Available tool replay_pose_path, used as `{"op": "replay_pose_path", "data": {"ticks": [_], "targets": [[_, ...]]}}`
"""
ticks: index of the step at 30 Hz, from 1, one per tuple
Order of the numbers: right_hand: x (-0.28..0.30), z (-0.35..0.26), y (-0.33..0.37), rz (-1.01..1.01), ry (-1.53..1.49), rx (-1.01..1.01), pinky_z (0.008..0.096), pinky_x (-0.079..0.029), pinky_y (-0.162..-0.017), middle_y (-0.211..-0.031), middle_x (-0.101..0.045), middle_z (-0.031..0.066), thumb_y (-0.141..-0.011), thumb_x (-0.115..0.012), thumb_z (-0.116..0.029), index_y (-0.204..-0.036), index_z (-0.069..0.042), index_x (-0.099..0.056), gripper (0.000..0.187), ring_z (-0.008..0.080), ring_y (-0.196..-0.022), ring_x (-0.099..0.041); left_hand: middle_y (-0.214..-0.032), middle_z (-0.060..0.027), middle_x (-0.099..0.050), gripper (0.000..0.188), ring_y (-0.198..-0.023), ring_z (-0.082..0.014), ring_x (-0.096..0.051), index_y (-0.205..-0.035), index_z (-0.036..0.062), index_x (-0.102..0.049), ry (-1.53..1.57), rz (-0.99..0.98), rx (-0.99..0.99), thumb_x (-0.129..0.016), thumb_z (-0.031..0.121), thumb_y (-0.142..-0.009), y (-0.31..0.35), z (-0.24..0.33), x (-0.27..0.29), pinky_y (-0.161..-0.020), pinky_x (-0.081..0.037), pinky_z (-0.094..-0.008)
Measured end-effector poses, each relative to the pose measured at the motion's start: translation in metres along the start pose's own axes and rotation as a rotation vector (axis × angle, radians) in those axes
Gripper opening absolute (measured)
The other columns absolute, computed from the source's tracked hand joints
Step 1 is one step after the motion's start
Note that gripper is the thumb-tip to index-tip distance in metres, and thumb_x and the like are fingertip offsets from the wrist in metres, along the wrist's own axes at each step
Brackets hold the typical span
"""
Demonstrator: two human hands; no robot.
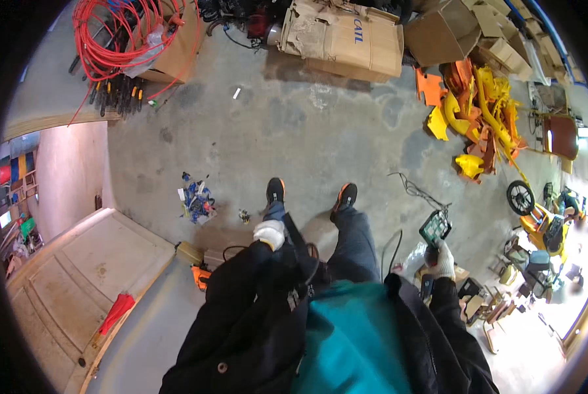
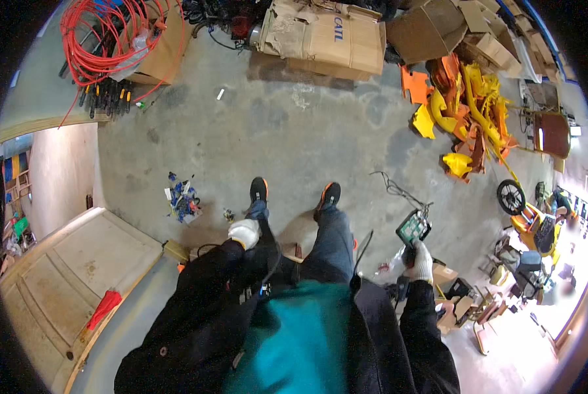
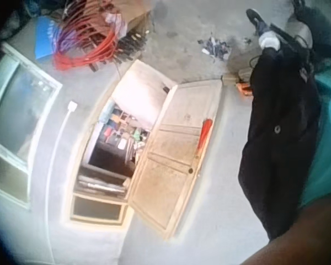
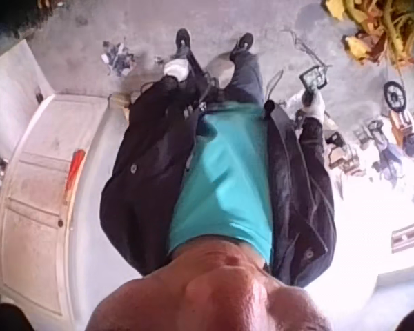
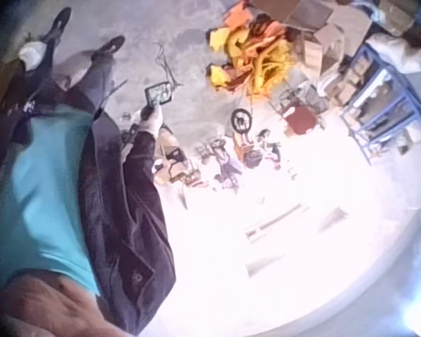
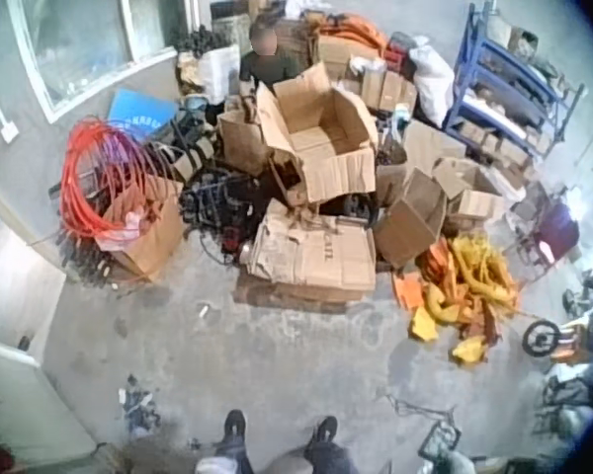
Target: The recorder is assembling or repairing a PCB unit by connecting wires and using a screwdriver to secure components.
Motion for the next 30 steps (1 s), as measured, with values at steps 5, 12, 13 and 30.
{"op": "replay_pose_path", "data": {"ticks": [5,12,13,30], "targets": [[-0.029,0.013,-0.028,-0.021,-0.243,-0.127,0.0298,-0.053,-0.059,-0.085,-0.071,0.0011,-0.098,-0.071,-0.023,-0.097,-0.011,-0.072,0.012,0.0152,-0.071,-0.067,-0.09,-0.015,-0.077,0.024,-0.085,-0.034,-0.077,-0.092,0.0084,-0.08,-0.297,-0.542,0.151,-0.067,0.029,-0.09,0.012,-0.009,-0.113,-0.073,-0.059,-0.052],[-0.079,0.056,-0.079,-0.024,-0.135,-0.219,0.0276,-0.053,-0.062,-0.089,-0.071,0.0032,-0.1,-0.07,-0.027,-0.105,-0.008,-0.07,0.019,0.015,-0.074,-0.066,-0.102,-0.0212,-0.074,0.038,-0.102,-0.0424,-0.071,-0.096,0.0064,-0.074,0.366,-0.599,0.275,-0.067,0.043,-0.092,0.066,0.017,-0.044,-0.087,-0.056,-0.0522],[-0.087,0.06,-0.083,-0.053,-0.11,-0.191,0.028,-0.053,-0.063,-0.09,-0.071,0.0047,-0.099,-0.071,-0.027,-0.106,-0.007,-0.069,0.021,0.0159,-0.074,-0.066,-0.1,-0.0201,-0.075,0.037,-0.098,-0.0415,-0.073,-0.089,0.0067,-0.074,0.443,-0.508,0.268,-0.068,0.043,-0.091,0.065,0.013,-0.023,-0.085,-0.057,-0.0526],[-0.135,0.093,-0.155,-0.109,-0.259,0.081,0.0251,-0.054,-0.062,-0.097,-0.072,0.0085,-0.101,-0.07,-0.024,-0.113,-0.004,-0.067,0.024,0.0152,-0.075,-0.066,-0.085,-0.0023,-0.067,0.033,-0.078,-0.0144,-0.063,-0.106,0.003,-0.069,0.747,0.004,0.536,-0.065,0.035,-0.099,-0.139,-0.127,0.073,-0.075,-0.052,-0.0315]]}}
Point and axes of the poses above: each hand's wrist, its own y-axis away from the middle knuckle, its own x-axis out of the back of the hand, z = x × y, the point moved 9 cm from there along -y, towards the middle knuckle
